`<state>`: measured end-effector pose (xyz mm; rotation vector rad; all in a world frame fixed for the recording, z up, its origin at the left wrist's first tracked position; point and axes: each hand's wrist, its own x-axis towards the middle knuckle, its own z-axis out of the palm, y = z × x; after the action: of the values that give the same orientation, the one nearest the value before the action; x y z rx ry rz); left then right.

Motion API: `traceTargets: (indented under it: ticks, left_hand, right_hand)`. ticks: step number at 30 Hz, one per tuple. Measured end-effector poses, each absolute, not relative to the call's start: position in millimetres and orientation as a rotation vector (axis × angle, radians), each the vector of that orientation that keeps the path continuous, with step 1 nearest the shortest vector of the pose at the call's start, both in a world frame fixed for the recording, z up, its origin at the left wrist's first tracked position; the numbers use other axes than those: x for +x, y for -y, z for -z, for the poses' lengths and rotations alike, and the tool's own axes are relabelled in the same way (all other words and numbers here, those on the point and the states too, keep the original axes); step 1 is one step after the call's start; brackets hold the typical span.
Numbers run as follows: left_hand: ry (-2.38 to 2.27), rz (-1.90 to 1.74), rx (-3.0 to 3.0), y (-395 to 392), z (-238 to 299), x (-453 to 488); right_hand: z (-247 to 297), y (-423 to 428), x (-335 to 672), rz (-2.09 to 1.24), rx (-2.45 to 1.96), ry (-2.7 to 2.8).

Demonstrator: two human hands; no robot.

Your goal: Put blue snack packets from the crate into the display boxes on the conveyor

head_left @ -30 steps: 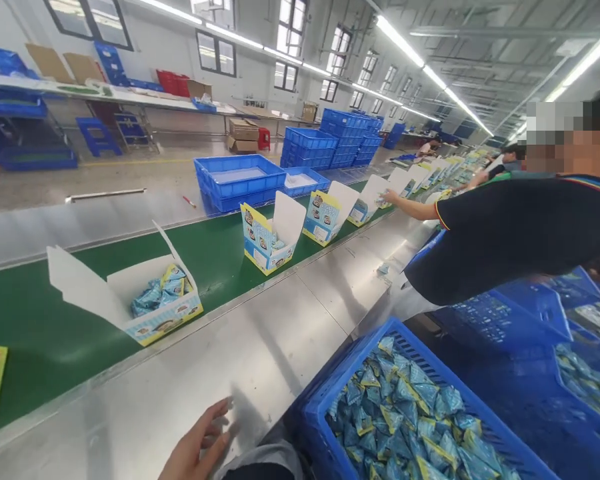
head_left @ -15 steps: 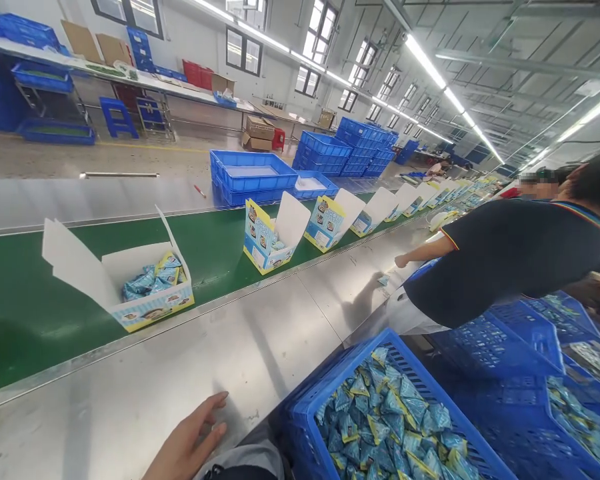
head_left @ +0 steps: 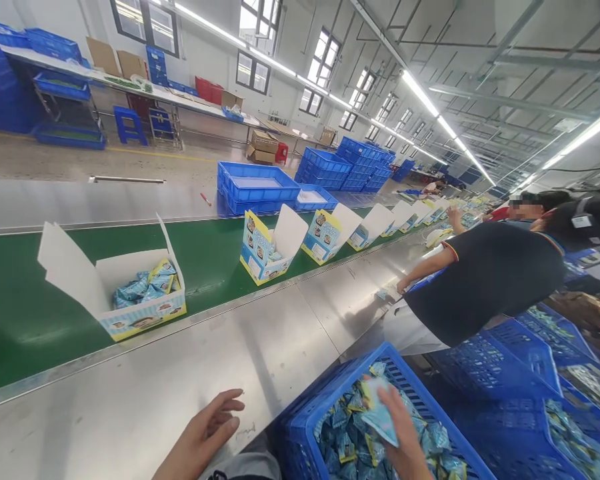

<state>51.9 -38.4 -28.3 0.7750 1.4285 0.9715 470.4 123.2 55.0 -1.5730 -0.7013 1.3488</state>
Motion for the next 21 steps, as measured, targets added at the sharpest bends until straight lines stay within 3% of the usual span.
traceTargets:
  ticks: [4, 8, 10, 16, 21]
  left_hand:
    - [-1.248, -1.143, 0.541, 26, 6, 72]
    - [-1.301, -1.192, 0.527, 10, 0, 68]
    - [-1.367, -1.189, 0.634, 11, 6, 61]
    - [-1.525, -1.149, 0.600, 32, 40, 50]
    - [-1.797, -1.265, 0.384, 48, 30, 16]
  right_hand:
    - [-44, -111, 335, -1.650, -1.363, 1.448]
    - [-32, -92, 241, -1.273, -1.045, 2.393]
    - [-30, -84, 224, -1.254, -0.922, 2.648]
    - [-40, -78, 232, -1.684, -1.066, 2.558]
    - [-48, -94, 264, -1.947, -1.212, 2.354]
